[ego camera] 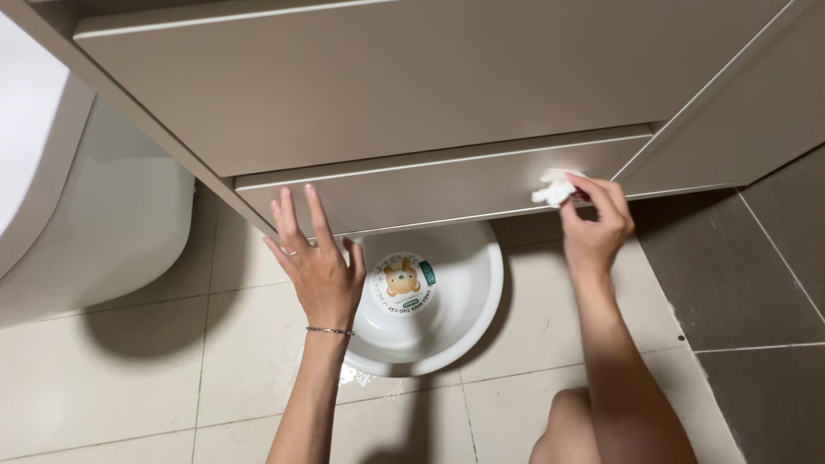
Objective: The person wipes the exterior of a bathroom vanity cabinet with a white cloth, then opens a drawer, removes a black belt, and wipes the inside of the drawer.
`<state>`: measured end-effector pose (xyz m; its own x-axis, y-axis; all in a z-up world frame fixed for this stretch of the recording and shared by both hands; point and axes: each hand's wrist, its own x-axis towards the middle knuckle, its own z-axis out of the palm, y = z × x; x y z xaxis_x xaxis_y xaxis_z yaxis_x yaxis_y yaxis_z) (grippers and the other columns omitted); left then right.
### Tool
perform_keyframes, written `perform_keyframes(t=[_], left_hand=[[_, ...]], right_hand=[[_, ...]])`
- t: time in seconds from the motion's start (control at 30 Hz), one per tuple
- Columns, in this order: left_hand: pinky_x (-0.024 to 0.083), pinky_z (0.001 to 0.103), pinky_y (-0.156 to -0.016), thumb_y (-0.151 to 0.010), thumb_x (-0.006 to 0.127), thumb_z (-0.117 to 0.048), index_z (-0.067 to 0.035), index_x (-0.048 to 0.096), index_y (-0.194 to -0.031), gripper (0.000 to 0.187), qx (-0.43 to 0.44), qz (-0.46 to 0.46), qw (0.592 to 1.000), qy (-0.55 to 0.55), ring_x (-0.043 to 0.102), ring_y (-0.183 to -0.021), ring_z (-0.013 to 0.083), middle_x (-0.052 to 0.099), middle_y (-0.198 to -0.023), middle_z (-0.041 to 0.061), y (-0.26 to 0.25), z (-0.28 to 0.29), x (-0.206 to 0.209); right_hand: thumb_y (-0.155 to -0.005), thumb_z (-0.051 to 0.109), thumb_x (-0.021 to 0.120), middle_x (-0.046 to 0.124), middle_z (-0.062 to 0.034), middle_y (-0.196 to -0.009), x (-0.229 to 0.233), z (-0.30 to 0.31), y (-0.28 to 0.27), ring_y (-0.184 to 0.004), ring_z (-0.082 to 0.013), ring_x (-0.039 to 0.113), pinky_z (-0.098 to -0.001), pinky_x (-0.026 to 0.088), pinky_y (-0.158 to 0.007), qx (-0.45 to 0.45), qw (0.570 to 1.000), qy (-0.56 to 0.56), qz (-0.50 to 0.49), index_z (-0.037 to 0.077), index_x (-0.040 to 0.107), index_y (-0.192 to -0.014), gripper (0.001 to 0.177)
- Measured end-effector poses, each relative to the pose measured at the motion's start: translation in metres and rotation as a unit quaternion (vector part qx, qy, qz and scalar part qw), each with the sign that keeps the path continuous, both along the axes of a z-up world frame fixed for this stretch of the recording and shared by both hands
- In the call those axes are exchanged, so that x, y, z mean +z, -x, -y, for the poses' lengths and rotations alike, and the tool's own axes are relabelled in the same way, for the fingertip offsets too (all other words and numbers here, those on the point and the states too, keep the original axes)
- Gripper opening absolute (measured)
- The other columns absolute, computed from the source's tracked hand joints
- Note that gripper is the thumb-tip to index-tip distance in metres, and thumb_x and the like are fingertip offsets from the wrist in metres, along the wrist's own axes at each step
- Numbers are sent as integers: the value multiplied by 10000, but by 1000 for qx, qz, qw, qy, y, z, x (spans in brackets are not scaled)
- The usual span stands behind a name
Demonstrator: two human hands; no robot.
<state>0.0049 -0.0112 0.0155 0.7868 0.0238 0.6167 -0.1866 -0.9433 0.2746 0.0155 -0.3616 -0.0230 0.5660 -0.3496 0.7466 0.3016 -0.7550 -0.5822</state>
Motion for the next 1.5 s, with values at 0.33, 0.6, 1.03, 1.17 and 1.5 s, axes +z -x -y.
perform_keyframes(t=[0.33, 0.6, 1.03, 1.17, 1.5], left_hand=[[182, 709, -1227, -844, 650, -98, -154, 372, -1609, 816, -6, -21, 996, -86, 256, -1575, 334, 360, -1615, 128, -11, 16, 24], [240, 679, -1202, -802, 646, -86, -76, 409, -1558, 793, 1, -32, 993, -115, 300, -1533, 348, 424, -1570, 136, -13, 19, 34], [350, 566, -1068, -1050, 636, -334, -156, 557, -1356, 363, -5, -5, 983, -182, 432, -1382, 346, 508, -1385, 170, -29, 7, 46], [254, 634, -1116, -1034, 627, -400, -161, 566, -1299, 361, 1, 6, 982, -188, 459, -1332, 327, 526, -1319, 154, -35, 6, 48], [299, 662, -1154, -1041, 599, -420, -185, 583, -1207, 288, -29, -91, 979, -180, 517, -1204, 346, 571, -1135, 129, -46, 2, 53]], right_hand=[[-882, -100, 822, 727, -93, -1117, 69, -42, -18, -1033, -283, 706, -366, 593, -874, -3, 993, 103, 64, 33, 776, -1117, 274], [-977, -54, 729, 747, -128, -1135, 80, -43, -18, -1120, -310, 709, -400, 584, -932, 5, 989, 145, 3, -10, 739, -1133, 162], [-1006, -12, 704, 698, -157, -1028, 116, -34, -9, -971, -342, 685, -427, 537, -799, 88, 976, 167, -106, -8, 711, -1145, 139], [-985, -4, 701, 707, -145, -1009, 124, -36, -9, -936, -324, 696, -408, 547, -784, 97, 976, 155, -117, -5, 709, -1111, 127], [-938, 1, 686, 719, -135, -975, 142, -33, -10, -880, -318, 701, -403, 546, -733, 107, 971, 143, -162, 19, 729, -1066, 136]])
